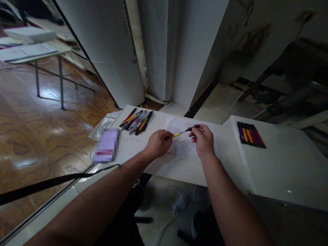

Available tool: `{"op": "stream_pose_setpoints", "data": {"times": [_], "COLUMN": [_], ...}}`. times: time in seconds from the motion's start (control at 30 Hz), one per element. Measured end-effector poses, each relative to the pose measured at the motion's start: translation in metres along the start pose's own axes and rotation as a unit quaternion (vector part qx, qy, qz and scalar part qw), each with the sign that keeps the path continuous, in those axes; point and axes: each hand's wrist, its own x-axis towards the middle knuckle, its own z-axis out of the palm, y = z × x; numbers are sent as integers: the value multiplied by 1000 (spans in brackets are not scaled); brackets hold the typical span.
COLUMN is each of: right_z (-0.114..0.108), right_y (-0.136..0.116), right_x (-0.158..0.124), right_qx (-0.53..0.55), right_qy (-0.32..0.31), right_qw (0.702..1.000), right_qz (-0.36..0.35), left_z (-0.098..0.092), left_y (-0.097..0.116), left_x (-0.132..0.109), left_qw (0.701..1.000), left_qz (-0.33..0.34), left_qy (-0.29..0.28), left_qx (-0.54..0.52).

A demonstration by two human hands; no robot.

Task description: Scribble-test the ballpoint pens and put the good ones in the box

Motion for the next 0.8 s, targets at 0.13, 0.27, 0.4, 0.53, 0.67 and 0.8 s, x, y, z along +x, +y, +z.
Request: {"op": "stream_pose_setpoints", "data": {"times": [0.13,0.27,0.4,0.53,0.67,0.8], "right_z": [4,4,5,7,7,7], "right_y": [1,2,4,6,6,5], "right_x": [-3,-4,-6,-8,-8,-9], "right_qx": [-14,-19,-21,-29,-34,-31], "right_qy": [-23,-19,-36,-48,-52,-56], "right_qw": [1000,1000,999,998,998,998], "right_qz": [8,9,22,20,15,17], "left_z": [-1,-1,-1,0,0,0], "left_y": [1,1,2,2,2,2], "left_x": [0,0,0,-1,-1,-1], "left_qw": [1000,1000,1000,1000,1000,1000], "left_qz": [0,1,4,7,5,11], "left_qy": [2,4,2,1,2,8], "left_qx": [2,0,0,-3,-7,-9]}}
